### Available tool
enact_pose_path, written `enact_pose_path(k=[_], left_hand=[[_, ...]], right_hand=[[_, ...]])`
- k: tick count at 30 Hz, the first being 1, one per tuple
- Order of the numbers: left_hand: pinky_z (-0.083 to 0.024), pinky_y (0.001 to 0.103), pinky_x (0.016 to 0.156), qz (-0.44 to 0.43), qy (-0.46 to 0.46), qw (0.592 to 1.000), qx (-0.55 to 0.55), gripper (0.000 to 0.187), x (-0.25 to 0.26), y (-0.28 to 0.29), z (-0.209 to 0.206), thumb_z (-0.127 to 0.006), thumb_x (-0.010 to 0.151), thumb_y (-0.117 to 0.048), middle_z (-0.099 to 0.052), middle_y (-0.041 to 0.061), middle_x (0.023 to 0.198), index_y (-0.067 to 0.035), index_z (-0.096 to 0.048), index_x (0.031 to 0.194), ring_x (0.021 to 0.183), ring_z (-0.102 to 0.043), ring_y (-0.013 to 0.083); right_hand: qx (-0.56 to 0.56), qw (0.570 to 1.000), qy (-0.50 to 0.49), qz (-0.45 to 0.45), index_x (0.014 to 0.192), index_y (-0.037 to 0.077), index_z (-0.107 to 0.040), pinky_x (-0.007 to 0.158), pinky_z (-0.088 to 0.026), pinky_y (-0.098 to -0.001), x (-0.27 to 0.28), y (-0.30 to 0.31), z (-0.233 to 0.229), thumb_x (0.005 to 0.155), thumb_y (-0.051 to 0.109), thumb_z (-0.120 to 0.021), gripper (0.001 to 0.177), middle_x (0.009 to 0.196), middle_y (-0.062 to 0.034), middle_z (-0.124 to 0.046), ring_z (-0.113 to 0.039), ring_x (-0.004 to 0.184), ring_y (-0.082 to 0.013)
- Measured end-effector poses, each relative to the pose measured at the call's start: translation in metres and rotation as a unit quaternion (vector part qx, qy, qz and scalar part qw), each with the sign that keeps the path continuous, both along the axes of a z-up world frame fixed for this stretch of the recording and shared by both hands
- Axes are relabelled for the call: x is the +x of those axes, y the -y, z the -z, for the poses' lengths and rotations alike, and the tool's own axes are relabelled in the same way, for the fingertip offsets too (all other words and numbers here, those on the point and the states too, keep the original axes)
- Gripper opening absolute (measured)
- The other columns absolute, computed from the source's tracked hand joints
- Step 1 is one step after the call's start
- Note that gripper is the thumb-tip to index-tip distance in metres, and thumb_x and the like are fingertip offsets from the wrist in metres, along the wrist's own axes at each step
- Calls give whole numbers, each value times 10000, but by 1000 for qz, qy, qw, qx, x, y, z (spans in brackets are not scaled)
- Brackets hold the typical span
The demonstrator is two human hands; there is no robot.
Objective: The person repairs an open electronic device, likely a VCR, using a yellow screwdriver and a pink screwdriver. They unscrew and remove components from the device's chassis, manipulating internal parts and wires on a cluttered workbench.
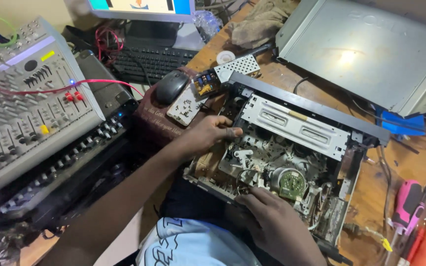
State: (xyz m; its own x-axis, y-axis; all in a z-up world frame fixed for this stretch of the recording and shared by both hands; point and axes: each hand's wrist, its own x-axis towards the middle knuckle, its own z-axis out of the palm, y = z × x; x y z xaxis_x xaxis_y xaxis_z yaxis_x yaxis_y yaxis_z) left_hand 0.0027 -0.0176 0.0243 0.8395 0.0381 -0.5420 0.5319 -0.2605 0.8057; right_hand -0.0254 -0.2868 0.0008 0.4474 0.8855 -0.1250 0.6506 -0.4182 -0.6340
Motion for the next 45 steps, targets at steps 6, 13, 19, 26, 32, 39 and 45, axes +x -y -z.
enact_pose_path(k=[6,13,19,26,32,39,45], left_hand=[[-540,322,942,-15,35,998,45,871,7,-4,13,-695,759,-619,-772,92,1335,-110,-656,1465,1147,-733,198],[-516,309,777,-54,10,998,-44,607,-2,0,-8,-712,864,-466,-773,70,1128,-128,-644,1364,935,-705,176],[-588,493,980,-70,67,992,-78,823,7,-12,41,-847,901,-514,-643,196,1381,-64,-565,1529,1251,-658,316],[-555,563,1044,-33,108,990,-87,889,-8,-9,28,-848,875,-494,-598,241,1423,-31,-512,1556,1302,-619,365],[-422,588,1144,3,318,942,110,734,-6,-5,32,-819,945,-530,-546,204,1330,-66,-564,1453,1314,-541,436],[-511,409,995,311,422,793,309,203,23,42,36,-788,898,-124,-724,62,1109,-158,-786,1098,1136,-634,260],[-490,418,839,263,525,716,379,179,35,42,50,-760,858,-70,-659,52,970,-166,-796,1006,1026,-545,281]], right_hand=[[115,992,37,19,1275,131,-726,733,-585,-435,-3,7,-1,993,248,-726,305,1071,-76,-728,-752,922,-335],[125,908,42,398,1129,115,-789,848,-635,-307,18,51,-55,950,136,-751,184,1238,-45,-832,-763,955,-164],[15,842,11,539,1215,198,-842,920,-621,-482,47,77,-13,992,422,-810,317,1039,-132,-831,-777,1065,-348],[-14,845,-3,534,1229,217,-841,912,-580,-469,54,78,-1,1002,425,-803,310,1017,-112,-837,-779,1072,-321],[-4,835,3,550,1215,178,-843,947,-552,-491,48,68,-11,995,367,-802,292,989,-147,-835,-770,1085,-350],[43,823,-7,566,1315,152,-777,911,-567,-452,47,66,-11,962,386,-850,430,1136,-123,-817,-769,1042,-303],[94,846,130,508,1294,107,-777,940,-598,-418,50,58,-17,943,288,-914,418,1132,-128,-687,-708,1116,-335]])
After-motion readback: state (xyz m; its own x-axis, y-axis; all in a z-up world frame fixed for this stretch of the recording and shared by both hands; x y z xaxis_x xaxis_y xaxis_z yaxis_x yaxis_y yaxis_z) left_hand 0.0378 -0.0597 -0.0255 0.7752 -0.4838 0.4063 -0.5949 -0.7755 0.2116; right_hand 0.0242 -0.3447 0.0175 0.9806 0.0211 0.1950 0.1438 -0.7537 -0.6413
